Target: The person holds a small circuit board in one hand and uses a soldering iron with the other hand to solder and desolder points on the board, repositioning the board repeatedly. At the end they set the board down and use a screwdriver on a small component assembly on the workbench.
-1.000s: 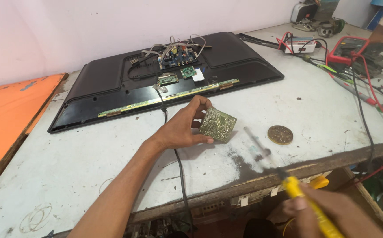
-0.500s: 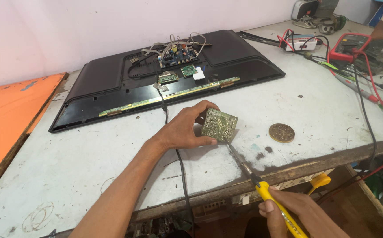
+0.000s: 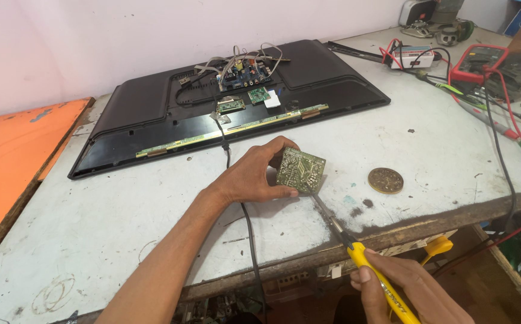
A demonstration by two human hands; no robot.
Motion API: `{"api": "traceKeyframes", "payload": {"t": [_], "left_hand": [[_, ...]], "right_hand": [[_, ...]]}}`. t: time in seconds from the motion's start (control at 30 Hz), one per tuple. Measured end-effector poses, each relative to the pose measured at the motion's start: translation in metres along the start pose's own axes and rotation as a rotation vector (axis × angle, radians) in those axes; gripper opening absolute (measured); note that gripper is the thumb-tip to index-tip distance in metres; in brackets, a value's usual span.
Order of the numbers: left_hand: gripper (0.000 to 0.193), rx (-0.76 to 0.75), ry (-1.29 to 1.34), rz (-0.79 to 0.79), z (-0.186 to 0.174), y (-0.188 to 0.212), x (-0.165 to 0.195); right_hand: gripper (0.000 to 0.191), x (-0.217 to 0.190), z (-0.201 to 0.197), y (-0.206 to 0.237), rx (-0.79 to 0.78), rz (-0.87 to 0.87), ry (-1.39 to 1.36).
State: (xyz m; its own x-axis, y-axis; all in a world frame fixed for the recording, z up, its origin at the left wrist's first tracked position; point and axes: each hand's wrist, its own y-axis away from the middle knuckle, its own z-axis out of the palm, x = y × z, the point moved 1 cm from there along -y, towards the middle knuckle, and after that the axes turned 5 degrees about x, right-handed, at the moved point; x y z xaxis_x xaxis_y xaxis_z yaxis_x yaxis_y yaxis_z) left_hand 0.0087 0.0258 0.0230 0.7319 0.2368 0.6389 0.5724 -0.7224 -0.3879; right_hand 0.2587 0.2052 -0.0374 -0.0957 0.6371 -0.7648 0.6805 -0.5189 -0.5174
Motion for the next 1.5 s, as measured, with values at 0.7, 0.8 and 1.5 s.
{"api": "traceKeyframes", "payload": {"t": [0.7,0.8,1.5], "left_hand": [[0.069,-0.002,0.008,0.1,-0.003,0.002,-0.005],[0.07,-0.003,0.016,0.127,-0.003,0.002,-0.008],[0.073,-0.003,0.024,0.131,-0.001,0.0,-0.017]], "right_hand": [[0.017,-0.03,-0.005,-0.01,0.139,-0.319,-0.068],[0.017,-0.034,-0.006,-0.011,0.119,-0.314,-0.102],[0.018,-0.029,-0.008,-0.005,0.086,-0.048,-0.156]]}}
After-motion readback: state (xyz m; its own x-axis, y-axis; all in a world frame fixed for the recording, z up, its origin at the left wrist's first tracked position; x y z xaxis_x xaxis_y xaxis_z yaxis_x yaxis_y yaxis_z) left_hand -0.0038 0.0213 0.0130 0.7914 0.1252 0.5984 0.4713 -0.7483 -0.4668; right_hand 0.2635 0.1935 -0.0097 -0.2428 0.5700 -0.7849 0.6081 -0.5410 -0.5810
